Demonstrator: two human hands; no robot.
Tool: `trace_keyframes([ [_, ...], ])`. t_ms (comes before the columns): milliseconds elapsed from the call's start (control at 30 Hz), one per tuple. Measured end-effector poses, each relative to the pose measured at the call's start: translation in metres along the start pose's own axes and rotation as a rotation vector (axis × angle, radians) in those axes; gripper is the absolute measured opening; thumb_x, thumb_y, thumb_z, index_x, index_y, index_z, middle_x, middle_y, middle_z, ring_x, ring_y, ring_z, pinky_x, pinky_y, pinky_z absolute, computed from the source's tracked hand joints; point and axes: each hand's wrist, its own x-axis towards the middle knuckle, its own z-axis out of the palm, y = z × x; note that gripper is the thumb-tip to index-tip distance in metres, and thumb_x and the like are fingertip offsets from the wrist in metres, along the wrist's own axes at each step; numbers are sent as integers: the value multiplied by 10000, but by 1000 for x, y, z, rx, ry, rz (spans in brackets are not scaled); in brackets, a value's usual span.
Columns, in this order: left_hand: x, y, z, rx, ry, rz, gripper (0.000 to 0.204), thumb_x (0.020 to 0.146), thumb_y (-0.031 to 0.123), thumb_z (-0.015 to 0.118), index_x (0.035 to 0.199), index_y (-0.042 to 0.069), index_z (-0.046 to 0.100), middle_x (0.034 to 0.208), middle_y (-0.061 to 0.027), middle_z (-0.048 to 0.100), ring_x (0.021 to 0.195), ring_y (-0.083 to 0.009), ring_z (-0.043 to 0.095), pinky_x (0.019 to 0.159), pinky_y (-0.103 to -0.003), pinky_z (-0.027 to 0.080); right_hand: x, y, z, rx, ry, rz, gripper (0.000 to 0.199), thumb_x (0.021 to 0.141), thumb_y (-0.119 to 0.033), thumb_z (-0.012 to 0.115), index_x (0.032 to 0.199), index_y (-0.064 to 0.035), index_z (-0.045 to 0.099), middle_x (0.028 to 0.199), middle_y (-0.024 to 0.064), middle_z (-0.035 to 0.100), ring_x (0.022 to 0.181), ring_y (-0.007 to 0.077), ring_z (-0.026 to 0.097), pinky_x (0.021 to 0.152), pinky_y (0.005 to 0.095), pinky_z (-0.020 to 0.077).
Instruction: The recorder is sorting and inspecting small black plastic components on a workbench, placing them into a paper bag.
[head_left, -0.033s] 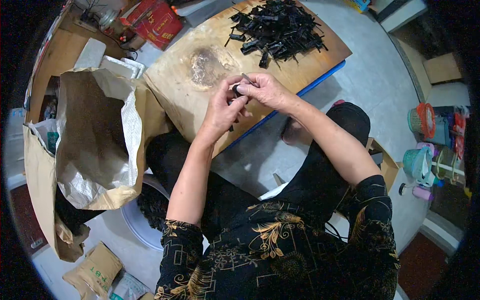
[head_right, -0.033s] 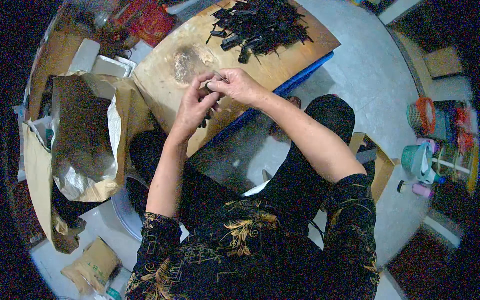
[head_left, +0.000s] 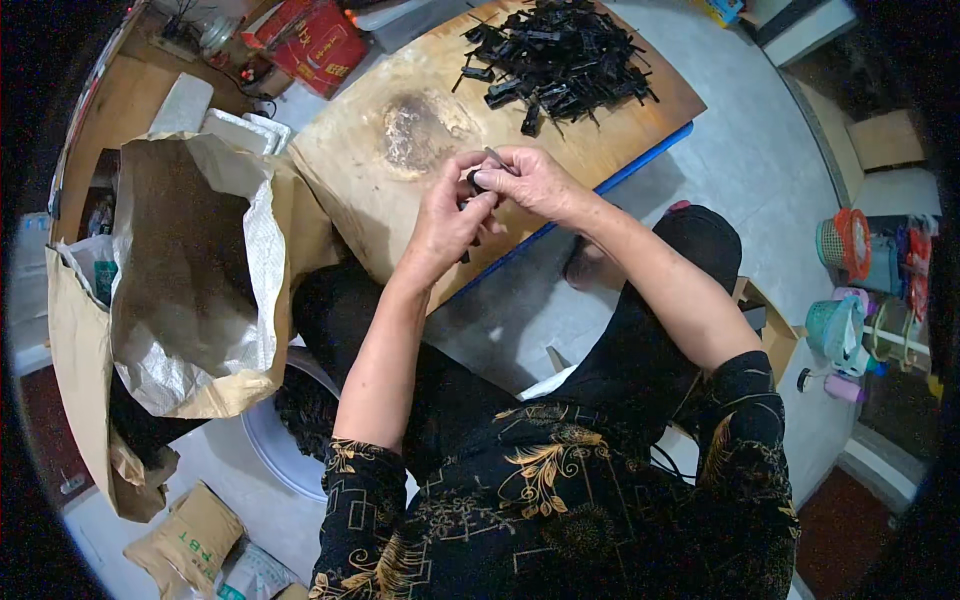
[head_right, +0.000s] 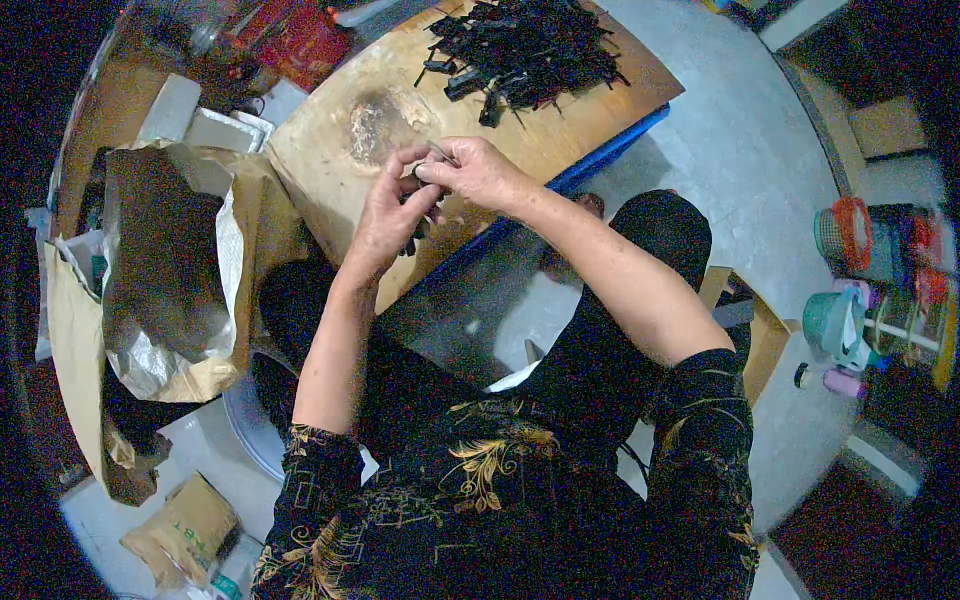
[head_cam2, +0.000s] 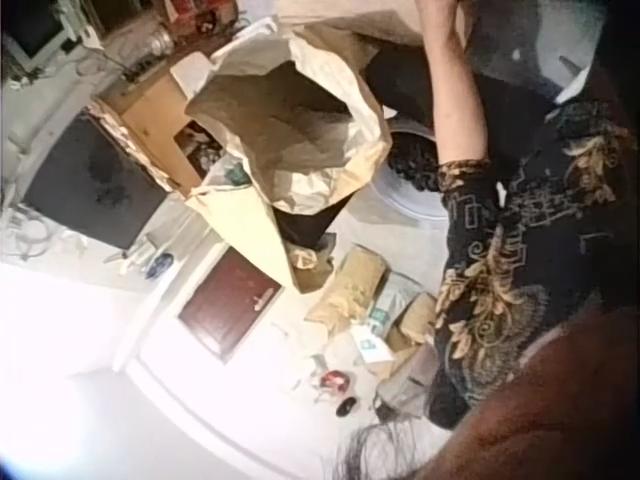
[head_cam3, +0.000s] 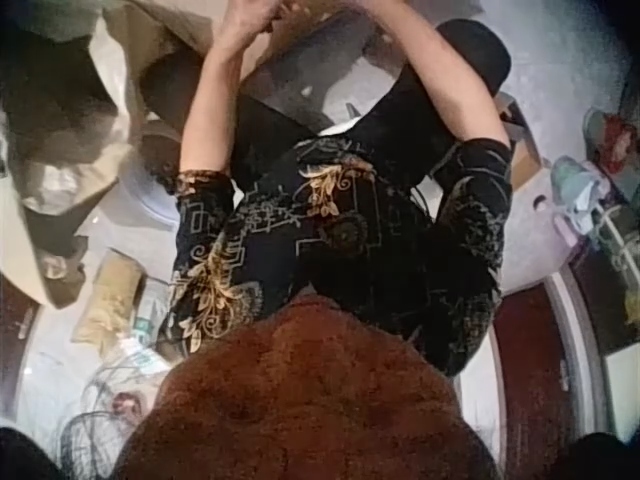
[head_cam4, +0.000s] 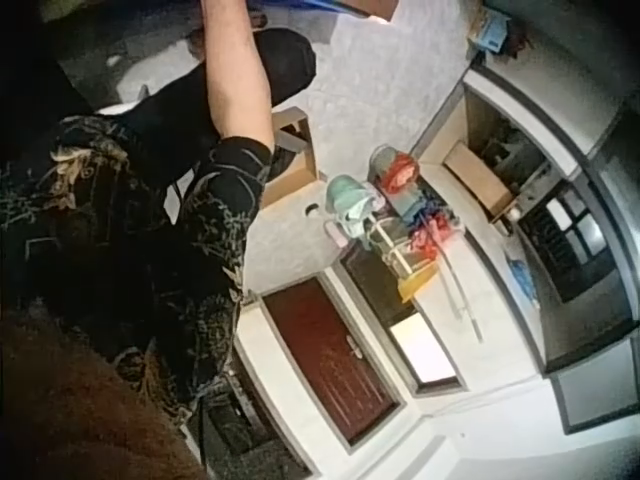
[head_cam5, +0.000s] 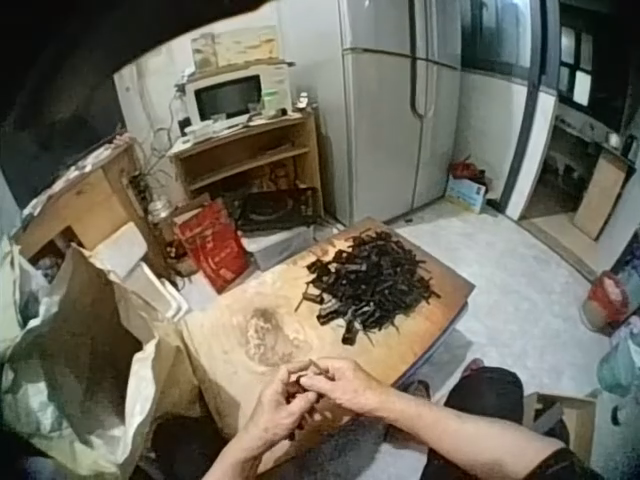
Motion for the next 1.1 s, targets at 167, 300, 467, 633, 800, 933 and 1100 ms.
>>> trace_keyframes([
  [167, -4, 0, -15, -182, 19, -9, 325, 854, 42, 512, 1155, 64, 392, 795, -60, 585, 577, -100, 575, 460, -205, 430, -1, -28, 13, -37, -32, 84, 253, 913, -228, 456, 803, -25, 560, 649, -11, 510, 606, 77, 467, 564, 242, 409],
  [300, -5, -2, -27, -200, 20, 10, 249, 855, 42, 516, 1079, 49, 406, 766, -51, 568, 565, -97, 568, 449, -203, 427, -2, -32, 15, -259, -183, -25, 290, 949, -302, 380, 834, -73, 516, 616, -44, 406, 566, 53, 375, 509, 216, 322],
  [467, -7, -6, -31, -173, 41, -7, 208, 853, 37, 523, 1029, 54, 412, 742, -42, 556, 551, -92, 560, 437, -200, 420, -2, -39, 23, -341, -202, 15, 267, 945, -278, 390, 831, -59, 491, 640, -24, 421, 595, 78, 399, 539, 239, 347],
  [633, -7, -14, -34, -25, 123, 57, 220, 839, 21, 521, 1020, 38, 397, 720, -60, 556, 543, -109, 565, 445, -234, 439, 3, -32, 36, -335, -137, -15, 231, 939, -241, 402, 831, -53, 483, 628, -4, 419, 587, 93, 405, 541, 255, 360],
  [800, -10, -15, -32, 125, 246, 106, 250, 834, 17, 527, 1045, 39, 395, 729, -53, 538, 546, -100, 537, 461, -246, 438, 12, -20, 45, -447, -25, -89, 214, 887, -151, 437, 1008, 1, 528, 872, 203, 584, 828, 346, 584, 715, 392, 457],
  [933, -8, -11, -39, 270, 377, 188, 241, 826, 15, 528, 1026, 44, 397, 689, -89, 556, 541, -135, 568, 462, -276, 458, 26, -21, 53, -446, -3, -36, 205, 885, -166, 446, 966, -2, 538, 861, 201, 582, 826, 355, 576, 693, 391, 447],
  [1100, -22, -5, -57, 320, 440, 139, 245, 823, 49, 546, 1027, 45, 410, 679, -83, 548, 560, -123, 551, 498, -280, 441, 51, -46, 38, -411, -272, 4, 304, 914, -289, 453, 989, -11, 551, 841, 58, 572, 746, 145, 520, 650, 310, 443],
])
